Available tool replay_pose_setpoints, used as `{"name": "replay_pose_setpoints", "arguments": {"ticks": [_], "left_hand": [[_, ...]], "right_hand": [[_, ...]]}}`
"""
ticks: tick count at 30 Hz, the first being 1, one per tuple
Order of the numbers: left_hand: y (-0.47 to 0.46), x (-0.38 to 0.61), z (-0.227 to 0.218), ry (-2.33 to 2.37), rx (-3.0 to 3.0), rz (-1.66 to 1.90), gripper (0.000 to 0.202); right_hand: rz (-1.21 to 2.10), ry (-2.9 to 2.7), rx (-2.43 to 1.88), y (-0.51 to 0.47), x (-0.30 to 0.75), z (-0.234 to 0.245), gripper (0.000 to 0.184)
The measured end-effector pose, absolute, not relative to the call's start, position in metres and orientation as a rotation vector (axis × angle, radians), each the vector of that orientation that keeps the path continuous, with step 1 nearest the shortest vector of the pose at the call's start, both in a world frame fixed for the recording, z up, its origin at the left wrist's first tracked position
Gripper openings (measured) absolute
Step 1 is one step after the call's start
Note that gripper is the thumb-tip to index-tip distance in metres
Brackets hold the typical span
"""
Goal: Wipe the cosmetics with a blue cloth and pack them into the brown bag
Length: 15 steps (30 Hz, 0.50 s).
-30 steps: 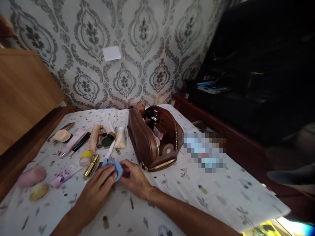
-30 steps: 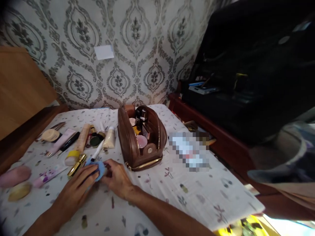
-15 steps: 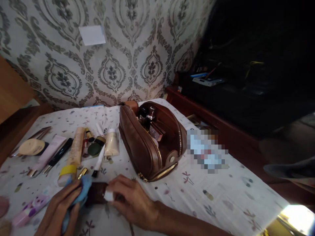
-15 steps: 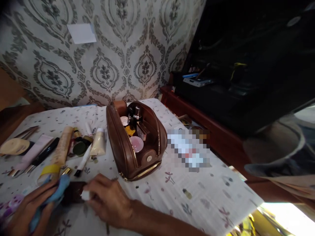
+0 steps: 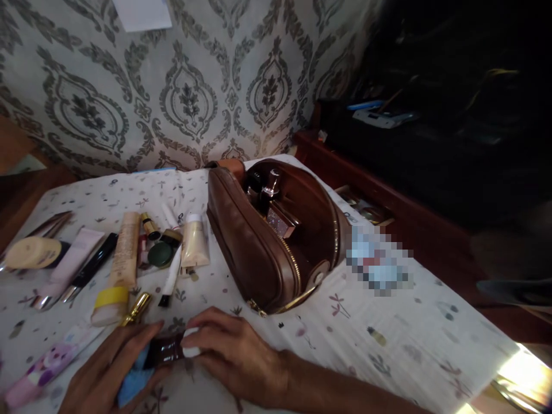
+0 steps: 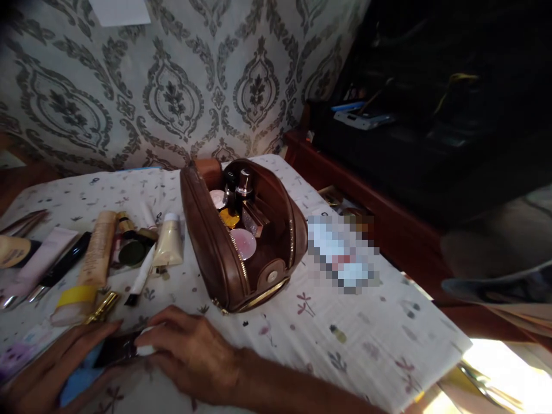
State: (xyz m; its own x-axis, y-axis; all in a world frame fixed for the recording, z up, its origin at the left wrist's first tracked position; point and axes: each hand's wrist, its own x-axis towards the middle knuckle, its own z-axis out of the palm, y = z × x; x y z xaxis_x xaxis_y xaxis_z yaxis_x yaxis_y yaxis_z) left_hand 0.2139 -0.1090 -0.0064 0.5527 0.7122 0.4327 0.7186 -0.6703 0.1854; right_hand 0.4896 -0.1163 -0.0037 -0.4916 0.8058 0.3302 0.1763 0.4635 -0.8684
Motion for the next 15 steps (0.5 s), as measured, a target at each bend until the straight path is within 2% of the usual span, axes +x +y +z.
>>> {"name": "replay_pose_setpoints", "arguments": {"ticks": [6, 9, 15], "left_hand": [[-0.115, 0.241, 0.017, -1.857, -2.756, -0.928, 0.035], [-0.117, 0.249, 0.025, -2.159, -2.649, -1.012, 0.034], [-0.123, 0.256, 0.029, -2.358, -2.448, -1.193, 0.032]], "right_hand": [[1.117, -1.821, -0.84, -0.11, 0.486, -0.003, 0.023], [1.155, -1.802, -0.848, -0.11, 0.482, -0.004, 0.021], [1.168, -1.805, -0.849, -0.115, 0.48, 0.002, 0.023]]}}
